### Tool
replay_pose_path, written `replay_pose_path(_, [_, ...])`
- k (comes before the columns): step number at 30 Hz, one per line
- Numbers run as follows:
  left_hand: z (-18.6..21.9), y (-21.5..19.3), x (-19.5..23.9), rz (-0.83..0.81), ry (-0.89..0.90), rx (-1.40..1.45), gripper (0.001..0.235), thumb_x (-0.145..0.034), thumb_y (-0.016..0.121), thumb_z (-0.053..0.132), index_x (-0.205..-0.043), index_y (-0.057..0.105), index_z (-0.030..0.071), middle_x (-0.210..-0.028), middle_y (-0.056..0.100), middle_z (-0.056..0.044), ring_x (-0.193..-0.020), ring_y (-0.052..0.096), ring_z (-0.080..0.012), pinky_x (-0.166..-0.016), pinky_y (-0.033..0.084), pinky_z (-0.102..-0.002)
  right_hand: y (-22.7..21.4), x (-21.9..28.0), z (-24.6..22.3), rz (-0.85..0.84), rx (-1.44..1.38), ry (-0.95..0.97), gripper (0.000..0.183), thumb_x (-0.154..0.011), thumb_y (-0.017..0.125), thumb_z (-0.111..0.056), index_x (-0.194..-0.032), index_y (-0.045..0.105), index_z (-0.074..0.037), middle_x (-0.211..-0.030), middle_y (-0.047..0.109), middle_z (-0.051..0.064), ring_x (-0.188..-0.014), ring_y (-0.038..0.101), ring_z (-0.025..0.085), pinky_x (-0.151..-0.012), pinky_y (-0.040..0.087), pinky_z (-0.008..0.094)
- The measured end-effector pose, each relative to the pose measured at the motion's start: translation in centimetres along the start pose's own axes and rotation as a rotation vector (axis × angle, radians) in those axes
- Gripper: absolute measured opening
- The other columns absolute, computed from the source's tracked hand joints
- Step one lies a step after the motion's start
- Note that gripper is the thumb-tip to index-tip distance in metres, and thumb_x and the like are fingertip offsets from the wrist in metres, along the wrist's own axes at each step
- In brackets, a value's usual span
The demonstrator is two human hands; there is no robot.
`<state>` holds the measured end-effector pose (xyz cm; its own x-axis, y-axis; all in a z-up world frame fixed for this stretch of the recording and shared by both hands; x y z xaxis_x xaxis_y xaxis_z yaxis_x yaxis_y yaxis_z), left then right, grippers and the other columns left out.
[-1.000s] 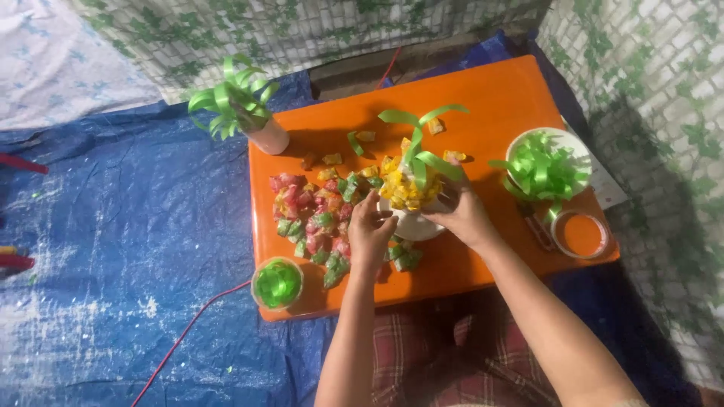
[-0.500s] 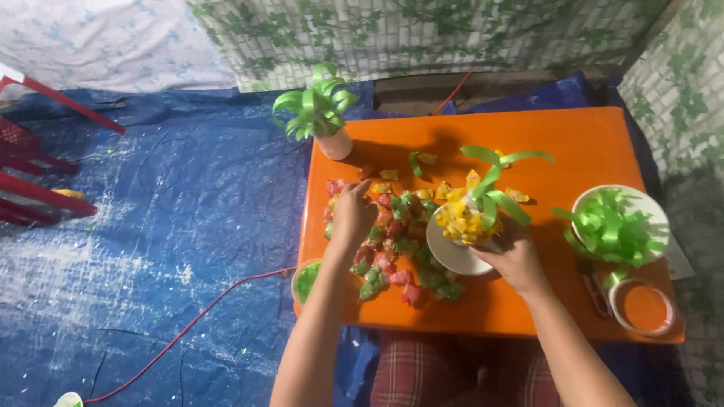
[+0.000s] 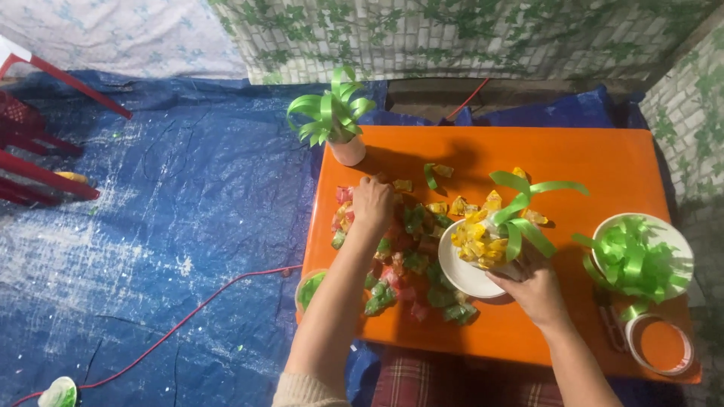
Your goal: Attaching individually wrapped candies to a central base to create a decorative pineapple craft
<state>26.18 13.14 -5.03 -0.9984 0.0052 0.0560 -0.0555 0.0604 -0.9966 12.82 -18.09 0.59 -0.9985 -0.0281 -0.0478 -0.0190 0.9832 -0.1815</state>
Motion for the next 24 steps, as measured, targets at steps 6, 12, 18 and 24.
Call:
replay_pose_path(6, [-2.2,0.3,-0.3,0.143,0.036,0.265,0.024,-0.074,0.08,0.02,-0.097,0.081,0.026,-0.096,0.071,-0.003,-0.093,0.068,-0.0246,-0.077,0.06,-0.033,1.6,0.2,-2.2,-0.049,0.089,-0.053,0.081,-0.067,0.085,0.012,-0.141,0.054,0.002,-0.128,0.065,0.019,-0.115,0.067,0.029,-0.091,0.061,0.043])
replay_pose_path(12, [-5.4,-2.0,2.5,0.126,0.005,0.112,0.017,-0.071,0.082,0.021,-0.087,0.083,0.025,-0.086,0.072,-0.003,-0.084,0.067,-0.0223,-0.071,0.061,-0.032,2.0,0.5,-3.3,-0.037,-0.027,-0.001,0.084,-0.069,0.081,0.012,-0.145,0.047,0.004,-0.133,0.058,0.017,-0.123,0.06,0.028,-0.1,0.056,0.043])
replay_pose_path(18, [-5.5,-0.5,2.8,0.11,0.014,0.144,0.012,-0.076,0.077,0.016,-0.083,0.083,0.025,-0.083,0.071,-0.003,-0.086,0.066,-0.0247,-0.072,0.062,-0.034,1.3,1.0,2.6,-0.026,0.0,0.121,0.092,-0.066,0.085,0.008,-0.149,0.045,-0.001,-0.139,0.057,0.015,-0.128,0.058,0.032,-0.104,0.052,0.047])
replay_pose_path(24, [-7.7,-2.0,2.4,0.122,-0.093,0.229,0.014,-0.072,0.082,0.026,-0.085,0.083,0.02,-0.077,0.067,-0.005,-0.079,0.066,-0.0268,-0.067,0.063,-0.04,3.1,1.0,-4.6,-0.057,-0.019,0.102,0.095,-0.066,0.083,0.01,-0.151,0.041,-0.004,-0.141,0.052,0.014,-0.134,0.053,0.033,-0.109,0.047,0.051])
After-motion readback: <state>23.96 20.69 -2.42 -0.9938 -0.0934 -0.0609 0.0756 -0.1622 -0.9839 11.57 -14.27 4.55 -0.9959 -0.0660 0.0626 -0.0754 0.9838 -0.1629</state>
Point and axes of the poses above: each hand's wrist, its own x-axis away from the middle knuckle, its own y-axis out of the palm, z = x × y, the point moved 10 cm from there along -x, towards the middle knuckle
